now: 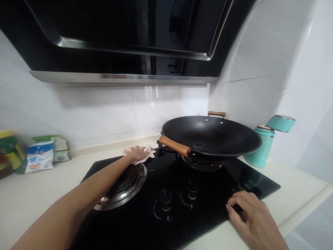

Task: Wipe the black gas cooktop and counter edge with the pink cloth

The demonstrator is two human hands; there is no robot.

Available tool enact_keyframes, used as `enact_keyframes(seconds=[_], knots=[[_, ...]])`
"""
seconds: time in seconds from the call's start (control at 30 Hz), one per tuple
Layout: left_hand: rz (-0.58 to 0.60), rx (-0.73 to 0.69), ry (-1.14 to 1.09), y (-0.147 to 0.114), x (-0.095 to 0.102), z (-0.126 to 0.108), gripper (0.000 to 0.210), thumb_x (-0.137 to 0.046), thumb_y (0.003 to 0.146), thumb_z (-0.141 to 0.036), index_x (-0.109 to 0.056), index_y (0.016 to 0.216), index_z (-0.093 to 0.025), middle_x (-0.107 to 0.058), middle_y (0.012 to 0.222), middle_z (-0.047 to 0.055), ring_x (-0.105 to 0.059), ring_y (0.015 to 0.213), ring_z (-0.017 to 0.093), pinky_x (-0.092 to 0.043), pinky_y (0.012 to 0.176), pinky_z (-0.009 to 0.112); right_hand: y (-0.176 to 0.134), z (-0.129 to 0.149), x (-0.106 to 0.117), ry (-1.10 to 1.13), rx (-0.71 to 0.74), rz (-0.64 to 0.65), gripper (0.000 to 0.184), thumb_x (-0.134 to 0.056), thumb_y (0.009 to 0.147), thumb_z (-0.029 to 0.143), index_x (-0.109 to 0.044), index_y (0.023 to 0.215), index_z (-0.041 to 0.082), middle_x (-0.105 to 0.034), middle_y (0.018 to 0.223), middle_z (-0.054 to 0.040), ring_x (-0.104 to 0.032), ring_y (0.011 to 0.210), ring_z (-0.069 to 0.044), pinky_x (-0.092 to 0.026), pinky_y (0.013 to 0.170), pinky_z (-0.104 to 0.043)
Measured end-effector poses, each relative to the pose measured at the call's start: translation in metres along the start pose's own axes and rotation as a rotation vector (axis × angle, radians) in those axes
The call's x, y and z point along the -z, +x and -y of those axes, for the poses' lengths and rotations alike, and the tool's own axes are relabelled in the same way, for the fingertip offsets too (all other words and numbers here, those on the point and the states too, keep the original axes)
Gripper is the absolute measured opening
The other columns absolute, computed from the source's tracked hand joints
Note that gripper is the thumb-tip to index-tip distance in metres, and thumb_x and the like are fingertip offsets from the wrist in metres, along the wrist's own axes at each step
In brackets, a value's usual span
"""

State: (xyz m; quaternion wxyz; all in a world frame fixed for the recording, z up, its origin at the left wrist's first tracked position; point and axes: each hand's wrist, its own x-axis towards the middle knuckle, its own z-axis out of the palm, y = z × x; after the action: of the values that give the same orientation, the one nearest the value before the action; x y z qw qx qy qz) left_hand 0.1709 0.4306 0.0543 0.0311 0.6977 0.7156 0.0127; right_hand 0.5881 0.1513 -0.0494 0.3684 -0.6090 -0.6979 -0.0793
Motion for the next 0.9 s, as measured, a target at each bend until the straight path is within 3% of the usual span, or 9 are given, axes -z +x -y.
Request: enact_keyframes(seconds=[0.17, 0.43, 0.67, 0.9], knots=[[-0.001, -0.083, 0.002, -0.018, -0.011, -0.045, 0.08, -0.029, 0.086, -0.077, -0.048, 0.15, -0.034, -0.026, 0.168, 0.015, -0.011, 0.152, 0.054, -0.002, 0.107, 0.083, 0.001, 0.007, 0.005, 0.009, -0.007, 0.018, 0.029, -0.05, 0.094, 0.048, -0.068, 0.081, 0.028, -0.07, 0.096, -0.0075, -0.063, 0.089, -0.026, -0.051, 0.079, -0.041], [0.014, -0.185, -0.022, -0.073, -0.02, -0.068, 0.082, -0.029, 0.088, -0.076, -0.041, 0.155, -0.029, -0.014, 0.172, 0.014, -0.001, 0.153, 0.054, 0.003, 0.108, 0.083, 0.001, 0.009, 0.005, 0.017, -0.004, -0.001, 0.026, -0.048, 0.096, 0.039, -0.067, 0.083, 0.027, -0.069, 0.095, -0.004, -0.062, 0.089, -0.022, -0.047, 0.085, -0.04], [0.016, -0.305, -0.041, -0.133, -0.023, -0.061, 0.075, -0.032, 0.093, -0.068, -0.038, 0.156, -0.028, -0.016, 0.172, 0.011, -0.003, 0.155, 0.048, -0.001, 0.117, 0.074, 0.0, 0.004, 0.003, -0.009, -0.004, -0.014, 0.028, -0.045, 0.095, 0.035, -0.068, 0.083, 0.026, -0.07, 0.095, -0.0039, -0.061, 0.09, -0.023, -0.045, 0.086, -0.039], [-0.034, -0.383, -0.055, -0.19, -0.03, -0.052, 0.064, -0.033, 0.096, -0.064, -0.046, 0.149, -0.031, -0.029, 0.168, 0.009, -0.013, 0.154, 0.042, -0.015, 0.118, 0.07, 0.001, 0.003, 0.0, -0.03, -0.027, -0.04, 0.031, -0.044, 0.093, 0.039, -0.069, 0.081, 0.026, -0.07, 0.095, -0.0041, -0.062, 0.092, -0.023, -0.044, 0.081, -0.038]])
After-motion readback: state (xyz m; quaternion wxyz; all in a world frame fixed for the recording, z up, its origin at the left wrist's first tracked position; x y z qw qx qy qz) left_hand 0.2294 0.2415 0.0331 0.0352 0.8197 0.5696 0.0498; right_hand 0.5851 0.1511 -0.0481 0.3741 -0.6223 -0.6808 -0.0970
